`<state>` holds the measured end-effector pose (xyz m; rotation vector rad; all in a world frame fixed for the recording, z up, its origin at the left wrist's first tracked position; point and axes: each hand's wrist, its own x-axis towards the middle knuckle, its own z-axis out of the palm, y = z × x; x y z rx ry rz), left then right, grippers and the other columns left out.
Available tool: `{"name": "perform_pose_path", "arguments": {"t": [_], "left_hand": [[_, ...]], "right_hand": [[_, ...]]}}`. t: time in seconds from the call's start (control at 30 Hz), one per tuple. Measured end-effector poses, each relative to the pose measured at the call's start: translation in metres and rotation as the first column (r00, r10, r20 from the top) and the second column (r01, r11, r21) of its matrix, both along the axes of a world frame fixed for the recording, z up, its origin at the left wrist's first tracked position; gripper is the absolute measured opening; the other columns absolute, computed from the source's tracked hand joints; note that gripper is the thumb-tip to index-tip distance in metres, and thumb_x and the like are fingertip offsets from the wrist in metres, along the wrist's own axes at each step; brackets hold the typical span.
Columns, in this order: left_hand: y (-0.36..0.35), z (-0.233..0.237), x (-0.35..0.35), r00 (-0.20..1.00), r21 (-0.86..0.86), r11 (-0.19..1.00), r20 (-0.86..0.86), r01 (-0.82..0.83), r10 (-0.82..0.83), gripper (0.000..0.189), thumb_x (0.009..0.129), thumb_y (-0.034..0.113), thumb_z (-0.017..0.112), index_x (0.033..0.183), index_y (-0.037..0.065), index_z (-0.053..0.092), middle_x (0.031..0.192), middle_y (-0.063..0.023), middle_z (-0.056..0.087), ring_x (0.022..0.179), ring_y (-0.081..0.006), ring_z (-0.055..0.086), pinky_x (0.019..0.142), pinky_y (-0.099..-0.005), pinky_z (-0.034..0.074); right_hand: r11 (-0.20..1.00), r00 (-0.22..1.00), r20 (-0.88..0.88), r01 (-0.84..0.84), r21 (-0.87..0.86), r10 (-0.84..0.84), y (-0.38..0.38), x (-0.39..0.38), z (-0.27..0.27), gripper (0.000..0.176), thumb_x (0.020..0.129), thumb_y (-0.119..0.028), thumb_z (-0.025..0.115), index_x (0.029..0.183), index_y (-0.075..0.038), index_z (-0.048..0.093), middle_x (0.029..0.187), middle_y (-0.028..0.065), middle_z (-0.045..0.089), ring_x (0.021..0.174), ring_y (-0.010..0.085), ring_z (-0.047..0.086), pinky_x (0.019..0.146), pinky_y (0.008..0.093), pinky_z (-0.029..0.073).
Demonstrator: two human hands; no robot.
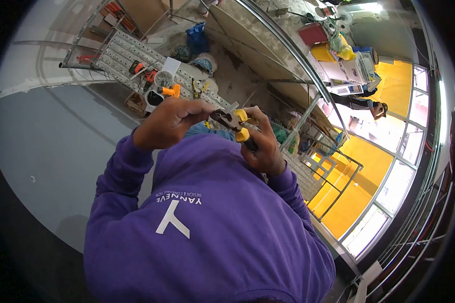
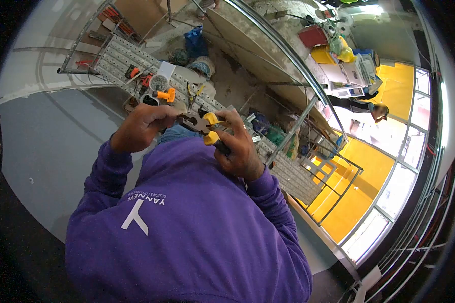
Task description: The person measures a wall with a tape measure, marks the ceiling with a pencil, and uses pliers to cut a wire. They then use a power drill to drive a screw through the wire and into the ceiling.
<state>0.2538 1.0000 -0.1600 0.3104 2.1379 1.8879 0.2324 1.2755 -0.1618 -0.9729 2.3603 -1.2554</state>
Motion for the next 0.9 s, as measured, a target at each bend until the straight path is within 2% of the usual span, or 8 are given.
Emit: {"name": "perform_pose_path", "arguments": {"t": [0.1, 0.27, 0.4, 0.7, 0.9], "left_hand": [[0.003, 0.001, 0.002, 0.995, -0.043, 0.999, -0.101, -0.018, 0.014, 0.018, 0.091, 0.001, 0.061, 0.109, 0.001, 0.067, 0.091, -0.0182, 0.071, 0.083, -0.0248, 0.072, 0.072, -0.0309, 0.054], [0.005, 0.000, 0.004, 0.971, -0.058, 0.998, -0.240, -0.022, 0.008, 0.020, 0.086, -0.002, 0.065, 0.106, 0.000, 0.068, 0.091, -0.0186, 0.072, 0.083, -0.0297, 0.072, 0.070, -0.0331, 0.055], [0.007, 0.002, 0.004, 0.978, -0.041, 0.999, -0.210, 0.003, -0.012, 0.022, 0.084, -0.002, 0.067, 0.105, 0.000, 0.068, 0.091, -0.0191, 0.071, 0.082, -0.0299, 0.072, 0.070, -0.0329, 0.056], [0.014, 0.009, 0.006, 0.987, 0.002, 0.998, -0.151, 0.056, -0.055, 0.023, 0.082, -0.002, 0.068, 0.105, -0.001, 0.068, 0.093, -0.0199, 0.071, 0.084, -0.0307, 0.072, 0.072, -0.0340, 0.056], [0.014, 0.010, 0.005, 0.981, 0.009, 0.995, -0.169, 0.095, -0.092, 0.023, 0.083, -0.001, 0.069, 0.106, 0.000, 0.068, 0.092, -0.0195, 0.071, 0.083, -0.0310, 0.072, 0.071, -0.0346, 0.057]], "right_hand": [[0.998, 0.994, -0.105, 0.031, 0.063, -0.024, 0.003, 0.003, -0.001, 0.046, 0.060, 0.002, 0.067, 0.106, -0.003, 0.068, 0.129, 0.0205, 0.049, 0.117, 0.0383, 0.053, 0.101, 0.0484, 0.041], [0.995, 0.973, -0.229, 0.049, 0.084, -0.029, 0.005, 0.003, -0.001, 0.037, 0.062, -0.004, 0.075, 0.099, -0.005, 0.070, 0.126, 0.0199, 0.050, 0.114, 0.0366, 0.054, 0.094, 0.0456, 0.045], [0.995, 0.967, -0.249, 0.074, 0.061, -0.057, 0.007, 0.005, -0.006, 0.033, 0.065, -0.008, 0.078, 0.097, -0.006, 0.071, 0.123, 0.0196, 0.051, 0.112, 0.0372, 0.053, 0.093, 0.0457, 0.045], [0.994, 0.961, -0.265, 0.096, 0.056, -0.078, 0.014, 0.013, -0.013, 0.038, 0.057, -0.008, 0.080, 0.095, -0.007, 0.071, 0.122, 0.0189, 0.051, 0.112, 0.0369, 0.053, 0.092, 0.0462, 0.045], [0.993, 0.946, -0.312, 0.113, 0.046, -0.093, 0.014, 0.018, -0.010, 0.038, 0.057, -0.012, 0.084, 0.092, -0.006, 0.070, 0.119, 0.0191, 0.052, 0.110, 0.0373, 0.055, 0.088, 0.0463, 0.047]]}}
